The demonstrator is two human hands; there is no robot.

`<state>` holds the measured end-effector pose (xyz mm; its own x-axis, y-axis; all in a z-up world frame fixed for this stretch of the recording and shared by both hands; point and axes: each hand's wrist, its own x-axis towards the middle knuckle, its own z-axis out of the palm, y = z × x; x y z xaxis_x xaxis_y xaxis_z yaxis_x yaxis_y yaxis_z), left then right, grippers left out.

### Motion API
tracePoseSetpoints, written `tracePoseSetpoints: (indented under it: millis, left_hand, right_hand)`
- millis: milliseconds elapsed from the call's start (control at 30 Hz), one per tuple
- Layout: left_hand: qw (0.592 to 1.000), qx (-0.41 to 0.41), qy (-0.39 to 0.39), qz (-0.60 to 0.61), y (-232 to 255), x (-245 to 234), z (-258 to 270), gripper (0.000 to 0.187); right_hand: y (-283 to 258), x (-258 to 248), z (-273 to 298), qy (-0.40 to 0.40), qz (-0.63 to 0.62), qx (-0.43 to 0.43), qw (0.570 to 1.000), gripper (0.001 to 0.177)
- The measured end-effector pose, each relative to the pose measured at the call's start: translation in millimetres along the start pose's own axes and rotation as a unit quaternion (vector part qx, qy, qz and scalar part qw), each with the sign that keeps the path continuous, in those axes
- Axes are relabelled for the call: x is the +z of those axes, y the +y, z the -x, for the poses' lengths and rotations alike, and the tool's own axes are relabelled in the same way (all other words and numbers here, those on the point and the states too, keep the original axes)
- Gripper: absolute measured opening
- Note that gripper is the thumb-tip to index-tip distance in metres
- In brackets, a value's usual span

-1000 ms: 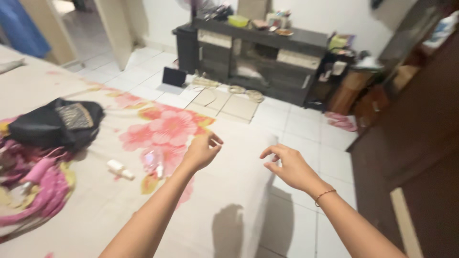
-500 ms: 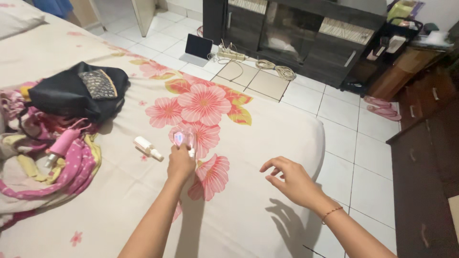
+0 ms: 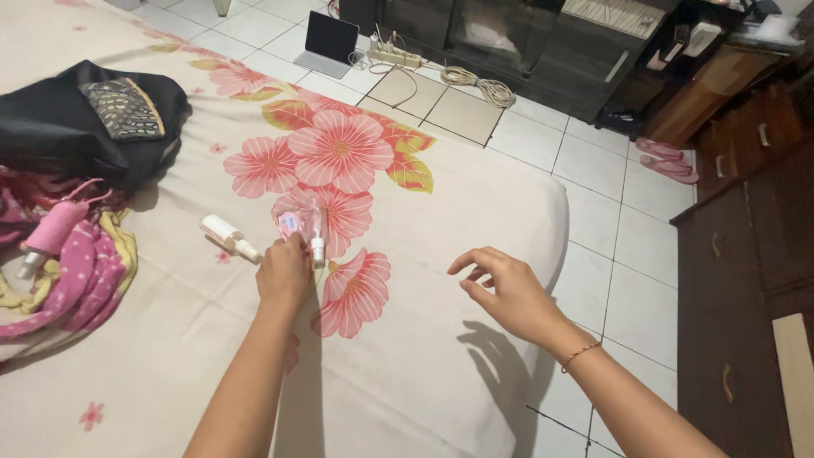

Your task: The person organizes cosmetics by picking up various bottles and tubes from a bed and placing them into an organizer basket, then arranges the items inside the baskets by hand.

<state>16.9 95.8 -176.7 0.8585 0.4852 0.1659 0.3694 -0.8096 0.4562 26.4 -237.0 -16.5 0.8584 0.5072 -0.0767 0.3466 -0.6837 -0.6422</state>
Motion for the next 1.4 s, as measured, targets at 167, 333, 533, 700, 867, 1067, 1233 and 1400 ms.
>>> tracePoseSetpoints:
  millis: [167, 333, 533, 700, 867, 1067, 1233, 1400]
  left_hand:
    - [1.000, 0.020, 0.018, -0.003, 11.3, -23.1, 9.9, 0.018]
    - [0.998, 0.042, 0.046, 0.032, 9.0, -48.9, 18.3, 0.020]
    - [0.985, 0.057, 0.101, 0.128, 44.0, -105.9, 8.0, 0.028]
    - [0.948, 0.180, 0.019, 0.262, 143.1, -153.7, 17.4, 0.027]
    - [0.860, 0.350, -0.071, 0.366, 284.6, -187.6, 64.1, 0.016]
    - [0.779, 0.435, -0.191, 0.409, 430.9, -217.1, 145.7, 0.016]
    - [0.727, 0.469, -0.269, 0.423, 526.0, -220.3, 210.4, 0.019]
    - [0.639, 0.550, -0.314, 0.436, 607.2, -206.2, 278.1, 0.024]
  right_hand:
    - [-1.6, -5.5, 9.3, 0.008, -0.015, 0.000, 1.000, 0.023]
    - [-0.8, -19.3, 24.9, 0.014, -0.021, 0.008, 1.000, 0.022]
    - [-9.3, -48.8, 51.3, 0.040, -0.026, 0.018, 0.999, 0.021]
    - [-25.0, -90.4, 82.9, 0.094, -0.021, 0.004, 0.995, 0.025]
    - [-27.7, -148.9, 129.3, 0.170, -0.028, -0.020, 0.985, 0.046]
    - [-0.9, -217.4, 212.4, 0.245, -0.043, -0.010, 0.969, 0.046]
    - [28.9, -269.8, 296.3, 0.307, -0.119, 0.062, 0.942, 0.035]
    - [67.4, -333.7, 393.0, 0.328, -0.079, 0.073, 0.938, 0.030]
